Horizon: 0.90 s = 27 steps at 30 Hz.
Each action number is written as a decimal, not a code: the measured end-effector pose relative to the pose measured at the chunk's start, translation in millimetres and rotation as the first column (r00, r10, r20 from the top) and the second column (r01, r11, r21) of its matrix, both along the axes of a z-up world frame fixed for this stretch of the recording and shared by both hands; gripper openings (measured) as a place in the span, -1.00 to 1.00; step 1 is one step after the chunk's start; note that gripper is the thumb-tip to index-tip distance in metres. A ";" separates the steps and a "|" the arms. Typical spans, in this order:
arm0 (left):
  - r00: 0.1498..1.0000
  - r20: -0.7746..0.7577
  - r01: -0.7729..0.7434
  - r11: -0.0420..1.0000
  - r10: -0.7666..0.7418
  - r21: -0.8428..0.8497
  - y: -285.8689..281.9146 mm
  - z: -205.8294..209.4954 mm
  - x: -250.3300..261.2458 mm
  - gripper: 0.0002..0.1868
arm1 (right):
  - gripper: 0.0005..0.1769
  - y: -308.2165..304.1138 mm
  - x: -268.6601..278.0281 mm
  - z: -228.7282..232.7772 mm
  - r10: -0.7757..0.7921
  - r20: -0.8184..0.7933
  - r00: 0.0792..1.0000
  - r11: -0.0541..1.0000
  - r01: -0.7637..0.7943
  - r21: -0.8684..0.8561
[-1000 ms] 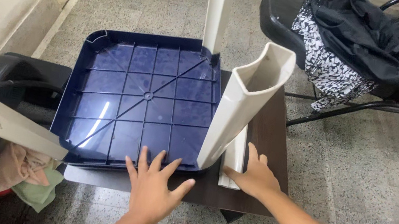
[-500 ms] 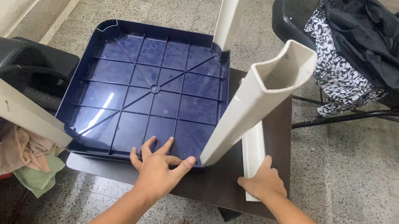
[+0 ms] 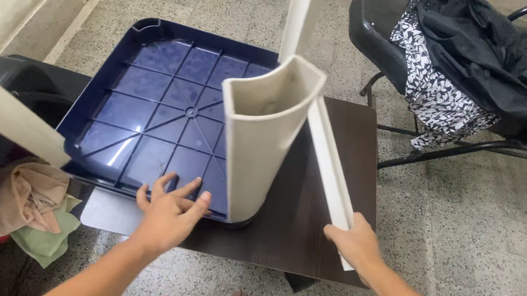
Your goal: The person inserts four white plastic legs into the corners of a blue plastic tray. They handle each leg one at a time, aligning and pushing it into place, then flip the tray to show the assembled structure.
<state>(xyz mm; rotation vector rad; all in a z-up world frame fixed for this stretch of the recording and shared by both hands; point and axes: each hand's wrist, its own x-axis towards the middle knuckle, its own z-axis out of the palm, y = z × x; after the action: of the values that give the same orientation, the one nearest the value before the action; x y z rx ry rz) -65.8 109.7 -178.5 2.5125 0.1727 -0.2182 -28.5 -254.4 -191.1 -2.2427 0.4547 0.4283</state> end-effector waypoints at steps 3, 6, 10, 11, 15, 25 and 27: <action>0.999 0.023 0.046 0.997 -0.048 0.065 20.0 -1.3 -1.4 -0.41 | -0.45 9.4 2.4 19.0 0.099 0.130 0.987 0.993 -0.090 -0.075; 0.999 0.013 0.029 0.997 -0.030 0.067 22.8 2.8 -0.3 -0.48 | -0.38 22.4 15.9 39.1 0.231 0.183 0.955 0.969 -0.209 -0.133; 0.979 0.168 -0.157 0.957 0.118 0.245 -2.8 9.2 -16.0 -0.56 | -0.13 41.2 44.0 56.8 0.500 0.383 0.777 0.866 -0.449 -0.219; 0.947 0.237 -0.273 0.933 0.218 0.234 -14.5 9.7 -22.8 -0.39 | -0.03 45.7 51.3 59.6 0.551 0.442 0.707 0.830 -0.518 -0.205; 0.827 0.205 -0.537 0.844 0.524 0.009 -44.5 11.9 -26.9 0.23 | 0.15 70.6 72.1 66.0 0.646 0.262 0.718 0.753 -0.655 -0.061; 0.885 0.082 -0.452 0.888 0.458 -0.083 -21.4 22.2 -16.6 -0.21 | -0.11 98.6 92.0 79.1 0.834 0.216 0.507 0.551 -0.764 -0.334; 0.897 0.189 -0.395 0.916 0.400 -0.064 -10.3 24.1 -11.4 -0.26 | -0.14 102.6 97.2 80.9 0.857 0.219 0.467 0.515 -0.777 -0.362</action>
<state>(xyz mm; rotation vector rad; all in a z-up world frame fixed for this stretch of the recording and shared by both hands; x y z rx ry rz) -77.3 99.5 -154.4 2.3920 0.5910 0.1964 68.7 -151.8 -110.2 -2.5563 -0.9238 0.4135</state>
